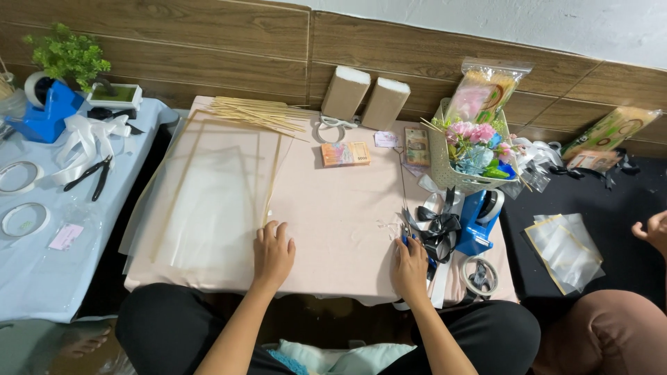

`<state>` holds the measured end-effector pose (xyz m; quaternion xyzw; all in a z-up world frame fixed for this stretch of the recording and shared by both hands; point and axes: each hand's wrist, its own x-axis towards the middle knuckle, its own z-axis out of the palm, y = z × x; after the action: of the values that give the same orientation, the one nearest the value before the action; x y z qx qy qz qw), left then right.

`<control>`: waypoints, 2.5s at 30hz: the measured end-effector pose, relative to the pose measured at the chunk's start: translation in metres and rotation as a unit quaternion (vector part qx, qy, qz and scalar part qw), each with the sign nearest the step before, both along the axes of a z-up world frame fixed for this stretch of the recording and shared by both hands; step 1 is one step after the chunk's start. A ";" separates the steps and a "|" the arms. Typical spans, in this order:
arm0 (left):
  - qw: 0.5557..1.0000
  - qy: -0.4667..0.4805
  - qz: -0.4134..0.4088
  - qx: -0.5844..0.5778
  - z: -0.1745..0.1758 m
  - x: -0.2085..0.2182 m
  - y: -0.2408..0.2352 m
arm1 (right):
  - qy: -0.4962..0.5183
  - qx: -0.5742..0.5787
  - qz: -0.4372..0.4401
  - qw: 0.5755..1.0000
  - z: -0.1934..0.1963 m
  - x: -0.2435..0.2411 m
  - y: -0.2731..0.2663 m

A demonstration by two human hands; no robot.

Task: The person is sorting paper currency and inserting individual bills into clear plastic sleeves for a floral arrangement.

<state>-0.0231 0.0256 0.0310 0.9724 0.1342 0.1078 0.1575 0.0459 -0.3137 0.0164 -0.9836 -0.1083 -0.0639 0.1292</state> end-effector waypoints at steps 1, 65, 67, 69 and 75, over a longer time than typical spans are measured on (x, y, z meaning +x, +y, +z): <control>1.000 0.000 -0.002 0.000 -0.003 0.000 -0.002 | 0.000 0.000 -0.002 1.000 0.001 -0.001 0.001; 0.700 0.074 0.182 -0.686 -0.002 0.233 -0.002 | 0.023 0.110 -0.027 0.993 0.008 0.005 0.007; 0.658 0.072 0.176 -0.729 0.004 0.204 0.006 | 0.019 0.110 -0.022 0.993 0.003 0.006 0.005; 0.620 0.086 0.165 -0.762 0.009 0.172 0.013 | 0.001 0.116 -0.014 0.993 -0.003 0.005 0.002; 0.618 0.033 0.142 -0.773 0.093 0.048 0.012 | -0.172 0.107 0.002 0.979 -0.016 0.002 0.002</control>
<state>0.0250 0.0373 0.1240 0.4637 0.3096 -0.0471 0.8288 0.0481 -0.3118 0.0003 -0.9383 -0.1238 -0.2427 0.2130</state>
